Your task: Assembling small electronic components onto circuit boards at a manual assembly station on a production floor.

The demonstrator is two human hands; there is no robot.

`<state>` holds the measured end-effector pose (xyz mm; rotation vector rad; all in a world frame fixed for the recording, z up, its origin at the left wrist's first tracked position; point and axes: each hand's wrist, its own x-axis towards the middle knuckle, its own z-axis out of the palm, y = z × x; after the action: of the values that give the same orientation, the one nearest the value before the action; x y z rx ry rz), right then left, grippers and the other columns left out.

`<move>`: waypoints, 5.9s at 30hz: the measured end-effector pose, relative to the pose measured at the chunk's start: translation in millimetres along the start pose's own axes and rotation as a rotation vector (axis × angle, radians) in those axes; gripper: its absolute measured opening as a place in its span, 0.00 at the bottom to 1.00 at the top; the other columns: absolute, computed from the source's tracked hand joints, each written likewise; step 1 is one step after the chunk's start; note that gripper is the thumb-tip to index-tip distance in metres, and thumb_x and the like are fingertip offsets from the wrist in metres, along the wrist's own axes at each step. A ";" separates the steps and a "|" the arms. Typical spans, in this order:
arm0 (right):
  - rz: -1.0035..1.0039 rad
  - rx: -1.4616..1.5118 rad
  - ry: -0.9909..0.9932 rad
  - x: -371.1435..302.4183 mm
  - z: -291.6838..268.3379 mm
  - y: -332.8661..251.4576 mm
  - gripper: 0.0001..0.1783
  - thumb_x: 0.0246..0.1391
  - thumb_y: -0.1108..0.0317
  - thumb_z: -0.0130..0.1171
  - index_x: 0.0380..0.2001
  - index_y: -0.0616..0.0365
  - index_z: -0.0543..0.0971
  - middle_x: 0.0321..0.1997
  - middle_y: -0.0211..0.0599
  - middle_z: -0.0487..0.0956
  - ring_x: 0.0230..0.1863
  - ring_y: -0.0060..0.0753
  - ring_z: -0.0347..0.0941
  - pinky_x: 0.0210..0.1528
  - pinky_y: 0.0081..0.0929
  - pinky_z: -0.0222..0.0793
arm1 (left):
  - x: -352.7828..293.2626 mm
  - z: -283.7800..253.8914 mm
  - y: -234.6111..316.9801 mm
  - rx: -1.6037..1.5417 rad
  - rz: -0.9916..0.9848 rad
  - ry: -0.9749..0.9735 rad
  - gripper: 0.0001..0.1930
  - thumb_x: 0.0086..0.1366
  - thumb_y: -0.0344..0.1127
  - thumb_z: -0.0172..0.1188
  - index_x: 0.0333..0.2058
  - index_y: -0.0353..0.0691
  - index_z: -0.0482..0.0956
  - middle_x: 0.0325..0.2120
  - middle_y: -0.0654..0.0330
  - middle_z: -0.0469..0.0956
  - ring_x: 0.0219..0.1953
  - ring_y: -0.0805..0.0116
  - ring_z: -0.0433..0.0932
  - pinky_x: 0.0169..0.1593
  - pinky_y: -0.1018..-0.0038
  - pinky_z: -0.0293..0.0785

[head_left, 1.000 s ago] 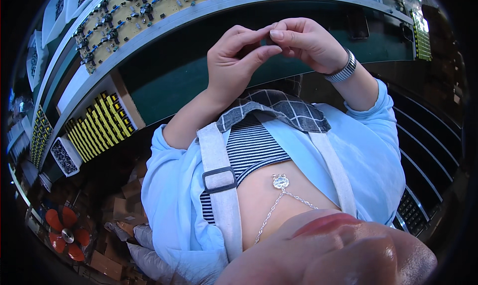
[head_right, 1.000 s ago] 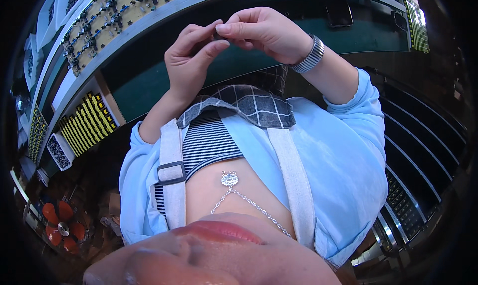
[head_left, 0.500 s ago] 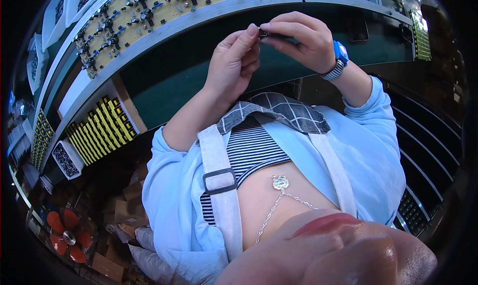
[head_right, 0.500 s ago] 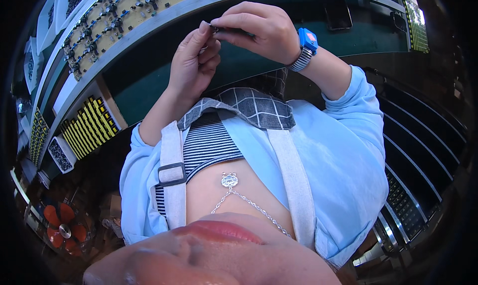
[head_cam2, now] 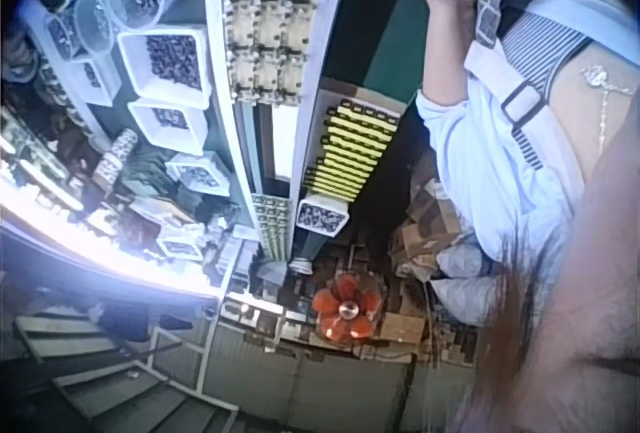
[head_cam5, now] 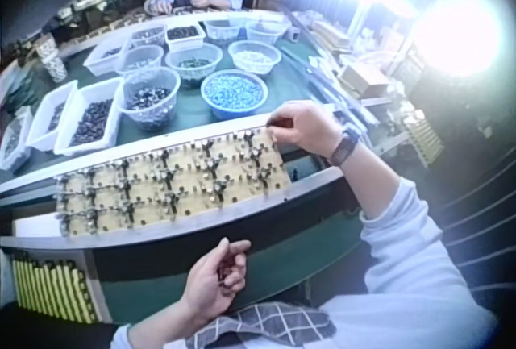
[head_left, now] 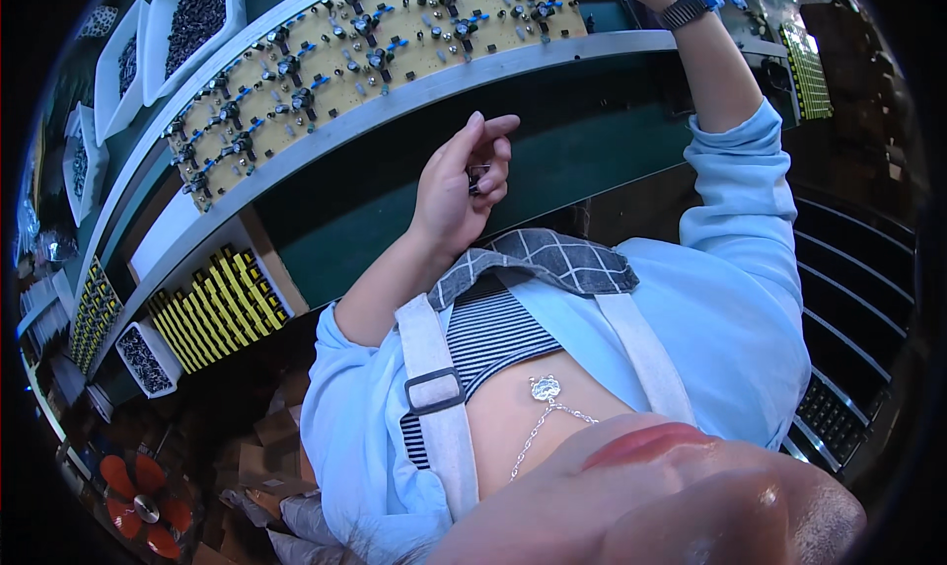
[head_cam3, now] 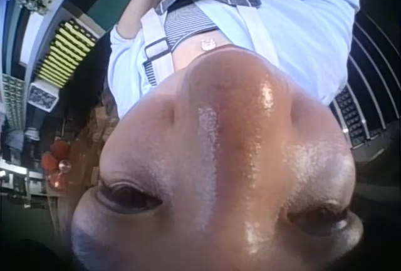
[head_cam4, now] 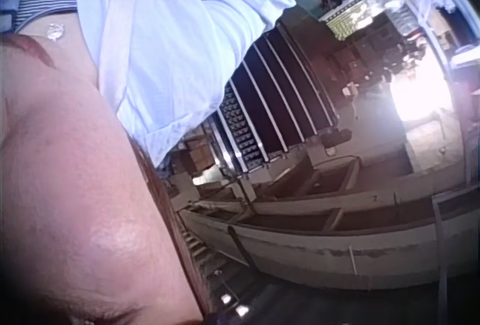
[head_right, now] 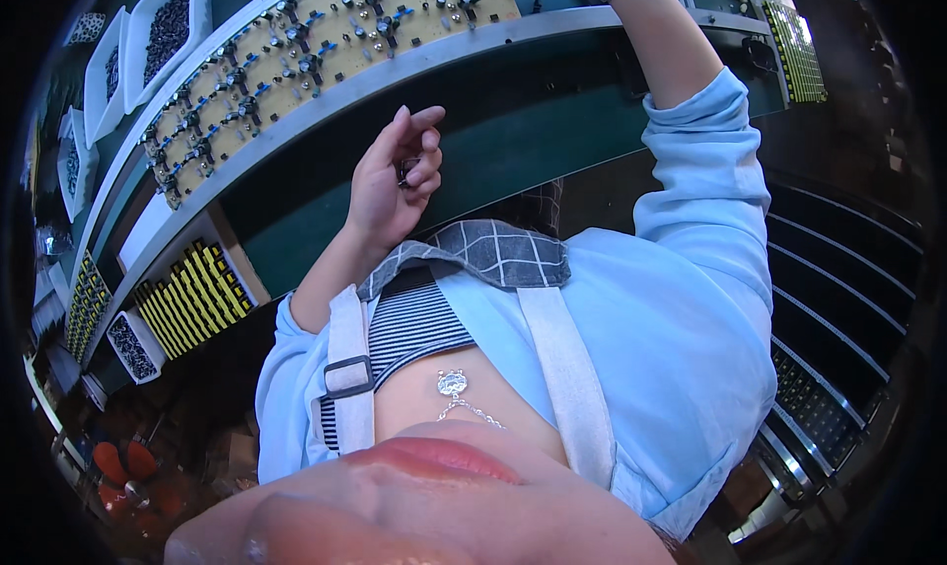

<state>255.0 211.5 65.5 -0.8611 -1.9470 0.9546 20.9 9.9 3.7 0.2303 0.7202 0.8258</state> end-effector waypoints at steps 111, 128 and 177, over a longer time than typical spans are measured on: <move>-0.030 -0.676 -0.346 -118.0 95.2 -116.9 0.17 0.52 0.62 0.67 0.42 0.59 0.81 0.36 0.39 0.80 0.38 0.39 0.78 0.40 0.27 0.74 | -132.3 -58.6 104.5 2.608 1.256 -0.644 0.04 0.51 0.32 0.60 0.26 0.43 0.74 0.32 0.60 0.73 0.39 0.60 0.78 0.43 0.65 0.79; 0.176 -0.940 0.682 -182.5 19.8 -55.0 0.13 0.51 0.72 0.65 0.41 0.62 0.80 0.36 0.38 0.79 0.33 0.33 0.77 0.37 0.29 0.74 | -105.9 -77.4 106.8 2.402 1.091 -0.545 0.05 0.49 0.29 0.60 0.28 0.41 0.77 0.34 0.62 0.74 0.41 0.64 0.76 0.48 0.69 0.75; 0.279 -0.165 0.174 -72.8 78.0 -6.8 0.07 0.57 0.74 0.60 0.37 0.66 0.81 0.29 0.32 0.82 0.29 0.18 0.76 0.34 0.18 0.72 | -50.8 -9.2 61.0 2.420 0.513 -0.539 0.17 0.54 0.27 0.56 0.45 0.35 0.78 0.35 0.58 0.74 0.38 0.64 0.76 0.40 0.72 0.75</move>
<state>220.0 124.5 14.1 -1.2936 -1.8036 0.8501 -44.5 12.5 49.6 2.7345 0.7663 -0.1510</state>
